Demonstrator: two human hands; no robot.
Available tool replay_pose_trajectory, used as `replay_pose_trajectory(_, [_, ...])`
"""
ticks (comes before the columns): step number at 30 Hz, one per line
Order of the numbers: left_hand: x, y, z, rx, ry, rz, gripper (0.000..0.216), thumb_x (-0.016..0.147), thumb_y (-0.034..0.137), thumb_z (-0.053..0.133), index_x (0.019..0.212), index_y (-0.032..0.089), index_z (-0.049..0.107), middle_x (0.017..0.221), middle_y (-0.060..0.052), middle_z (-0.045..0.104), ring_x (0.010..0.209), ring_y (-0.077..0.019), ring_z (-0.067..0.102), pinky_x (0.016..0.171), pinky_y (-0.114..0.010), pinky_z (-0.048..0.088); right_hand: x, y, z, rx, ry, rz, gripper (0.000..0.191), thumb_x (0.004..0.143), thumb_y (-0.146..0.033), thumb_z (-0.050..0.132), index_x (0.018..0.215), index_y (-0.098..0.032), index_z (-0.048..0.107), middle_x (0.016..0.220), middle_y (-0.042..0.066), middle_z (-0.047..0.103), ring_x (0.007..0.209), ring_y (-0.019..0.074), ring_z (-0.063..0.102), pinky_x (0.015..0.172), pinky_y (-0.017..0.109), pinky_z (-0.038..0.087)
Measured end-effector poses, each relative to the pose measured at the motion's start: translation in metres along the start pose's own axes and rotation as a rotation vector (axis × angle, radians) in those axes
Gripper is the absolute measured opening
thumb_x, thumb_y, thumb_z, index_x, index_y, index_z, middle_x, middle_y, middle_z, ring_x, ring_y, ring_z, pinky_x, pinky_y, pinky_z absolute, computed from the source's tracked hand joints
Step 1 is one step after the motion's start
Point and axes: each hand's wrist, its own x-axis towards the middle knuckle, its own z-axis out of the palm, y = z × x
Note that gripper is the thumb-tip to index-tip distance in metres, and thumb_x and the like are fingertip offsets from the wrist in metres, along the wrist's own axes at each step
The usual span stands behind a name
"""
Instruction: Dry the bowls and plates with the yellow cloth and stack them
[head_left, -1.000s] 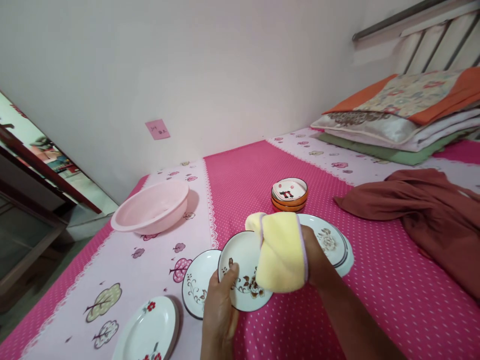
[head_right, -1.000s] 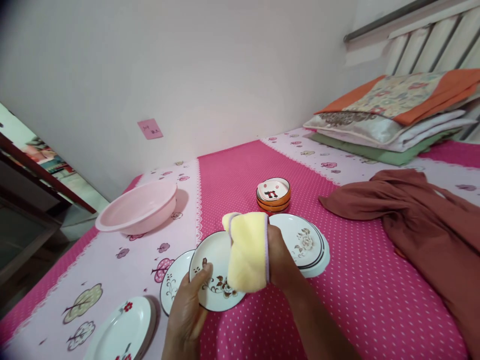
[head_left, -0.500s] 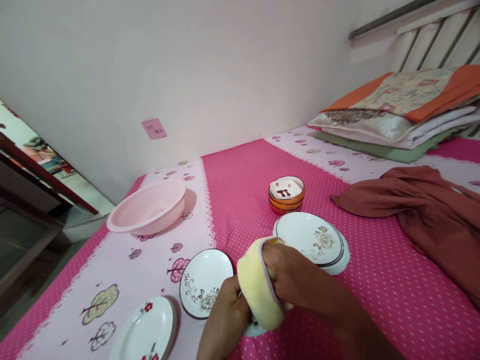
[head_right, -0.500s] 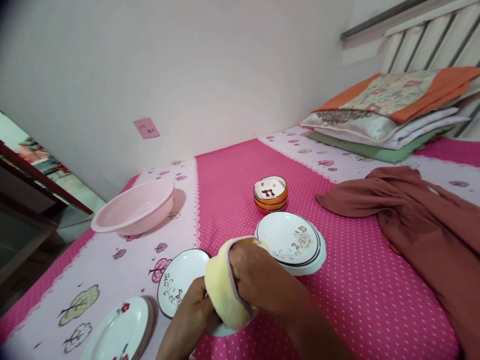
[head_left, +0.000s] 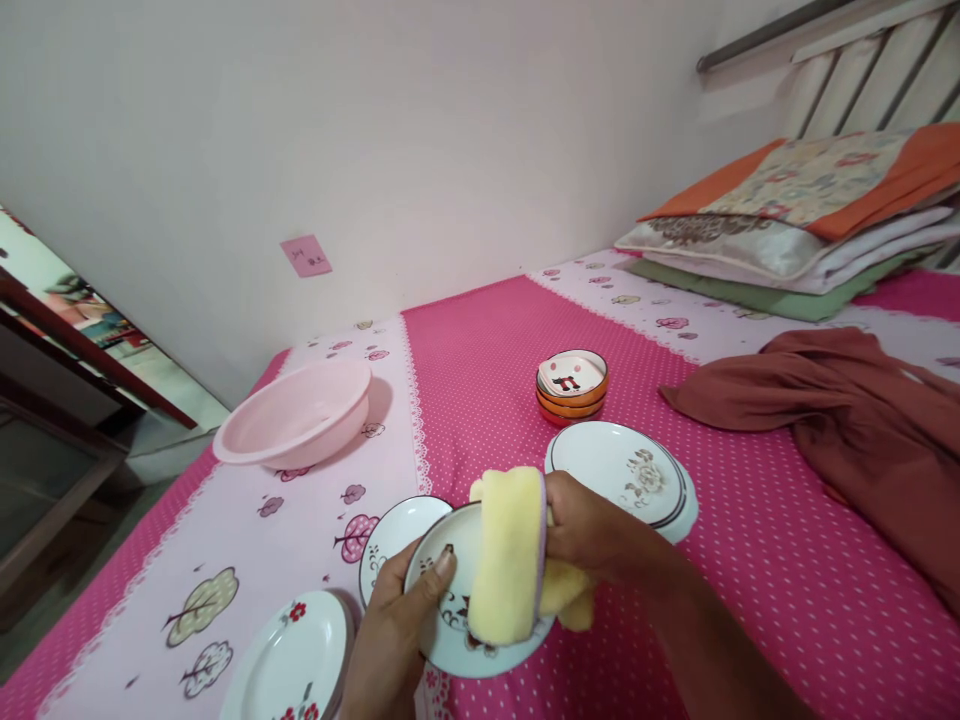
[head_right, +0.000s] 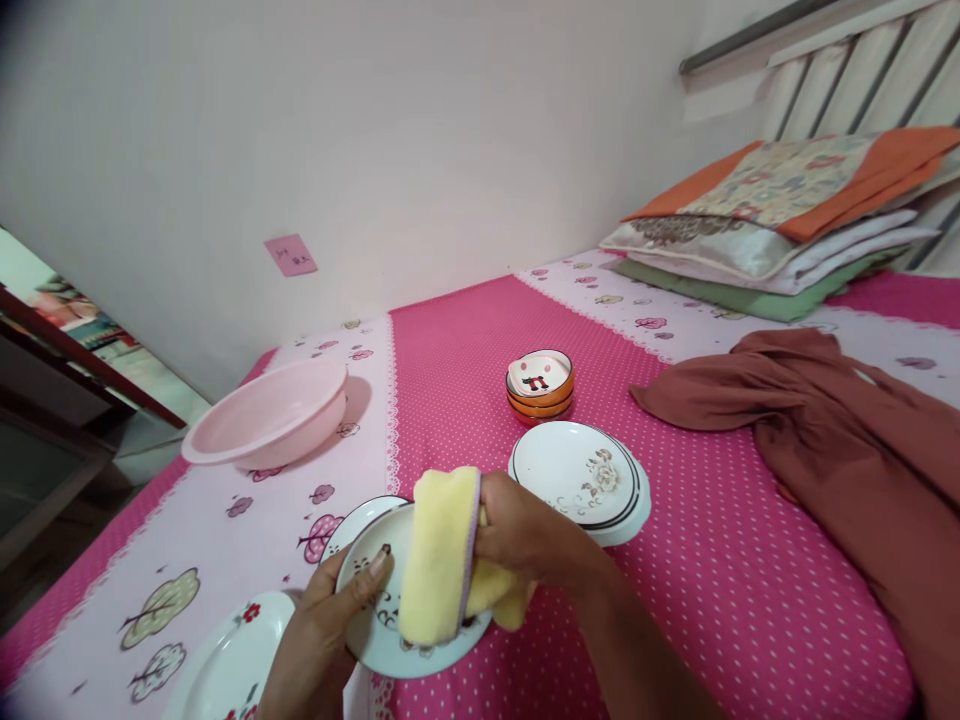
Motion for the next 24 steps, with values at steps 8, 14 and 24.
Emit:
replay_pose_trajectory(8, [0.009, 0.004, 0.021, -0.366, 0.318, 0.237, 0.036, 0.086, 0.006, 0.074, 0.121, 0.01, 0.07, 0.104, -0.014, 0.082, 0.087, -0.0214, 0.08, 0.082, -0.031, 0.066, 0.022, 0.008, 0.021, 0.34, 0.103, -0.111, 0.031, 0.08, -0.038, 0.078, 0.105, -0.018, 0.076, 0.095, 0.005, 0.079, 0.1, 0.0285, 0.073, 0.089, 0.038, 0.059])
replay_pose_trajectory(14, [0.009, -0.001, 0.042, -0.558, 0.421, 0.351, 0.041, 0.094, 0.014, 0.069, 0.134, 0.015, 0.063, 0.11, -0.011, 0.081, 0.101, -0.023, 0.078, 0.089, -0.034, 0.065, 0.037, 0.015, 0.066, 0.596, 0.214, -0.058, 0.046, 0.074, -0.044, 0.084, 0.111, -0.02, 0.074, 0.106, 0.008, 0.08, 0.109, 0.0322, 0.073, 0.092, 0.041, 0.06])
replay_pose_trajectory(24, [0.016, 0.007, 0.003, -0.247, 0.183, 0.363, 0.048, 0.081, 0.03, 0.084, 0.127, 0.02, 0.073, 0.113, -0.008, 0.081, 0.099, -0.0212, 0.077, 0.086, -0.026, 0.062, 0.031, 0.03, 0.031, 0.426, 0.154, -0.053, 0.038, 0.076, -0.034, 0.08, 0.11, -0.018, 0.075, 0.105, 0.008, 0.081, 0.103, 0.0312, 0.074, 0.091, 0.043, 0.06])
